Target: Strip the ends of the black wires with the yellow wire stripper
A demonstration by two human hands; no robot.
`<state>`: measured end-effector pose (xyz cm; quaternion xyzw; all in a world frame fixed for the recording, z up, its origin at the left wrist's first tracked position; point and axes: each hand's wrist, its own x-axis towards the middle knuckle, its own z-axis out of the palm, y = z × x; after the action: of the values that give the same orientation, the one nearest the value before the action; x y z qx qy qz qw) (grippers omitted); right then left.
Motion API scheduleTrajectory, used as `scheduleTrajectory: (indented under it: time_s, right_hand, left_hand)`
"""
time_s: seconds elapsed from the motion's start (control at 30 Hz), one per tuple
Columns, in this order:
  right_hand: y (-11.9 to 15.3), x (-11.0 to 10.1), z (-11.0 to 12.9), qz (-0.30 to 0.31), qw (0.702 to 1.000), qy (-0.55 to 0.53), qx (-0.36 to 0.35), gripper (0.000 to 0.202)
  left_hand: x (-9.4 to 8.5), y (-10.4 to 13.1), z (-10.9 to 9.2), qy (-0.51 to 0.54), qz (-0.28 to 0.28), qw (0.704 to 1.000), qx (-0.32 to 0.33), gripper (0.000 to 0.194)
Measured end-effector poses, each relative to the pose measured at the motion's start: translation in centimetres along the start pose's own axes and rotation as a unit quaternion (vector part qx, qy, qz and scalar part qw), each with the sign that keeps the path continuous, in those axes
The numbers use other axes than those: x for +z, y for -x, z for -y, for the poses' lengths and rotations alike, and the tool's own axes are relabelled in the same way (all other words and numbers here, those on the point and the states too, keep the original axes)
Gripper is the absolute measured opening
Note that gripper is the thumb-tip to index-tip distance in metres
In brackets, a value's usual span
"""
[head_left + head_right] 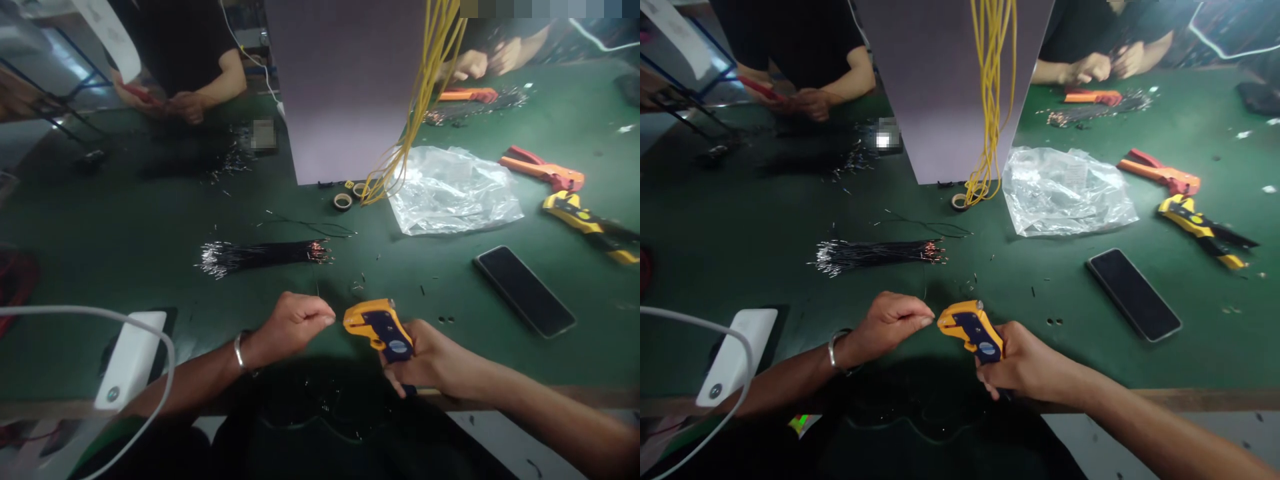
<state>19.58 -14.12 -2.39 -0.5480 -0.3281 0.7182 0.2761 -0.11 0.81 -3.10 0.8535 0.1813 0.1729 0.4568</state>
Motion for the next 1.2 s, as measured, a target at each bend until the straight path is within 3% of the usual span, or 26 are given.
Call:
scheduleTrajectory:
  time_s: [0.07,0.27,0.4,0.57,0.9,1.2]
  right_hand:
    - [-0.1,-0.3,-0.2,0.011,1.000,-0.023,-0.001,0.008]
    - [-0.4,-0.4,-0.7,-0.066,0.996,0.052,0.007,0.007]
    - [-0.2,0.0,-0.5,-0.018,1.000,-0.009,-0.009,0.008]
    - [-0.9,-0.7,-1.3,0.015,0.995,-0.090,-0.030,0.011]
    - [-1.7,-1.2,-1.7,0.048,0.989,-0.130,-0.060,0.014]
    - [-1.9,-1.2,-1.9,0.067,0.988,-0.127,-0.060,0.018]
  left_hand:
    - [0.1,-0.1,-0.1,0.011,0.003,1.000,-0.017,0.018]
    - [0.3,-0.3,0.2,-0.009,-0.006,1.000,-0.011,0.017]
    - [0.5,-0.5,0.5,0.035,0.023,0.998,-0.054,0.016]
    - [0.8,-0.3,0.3,0.015,-0.009,0.999,-0.042,0.016]
    - [0.0,-0.5,0.2,0.003,-0.014,0.999,-0.030,0.016]
    - [0.4,-0.2,0.6,-0.042,-0.025,0.999,0.020,0.016]
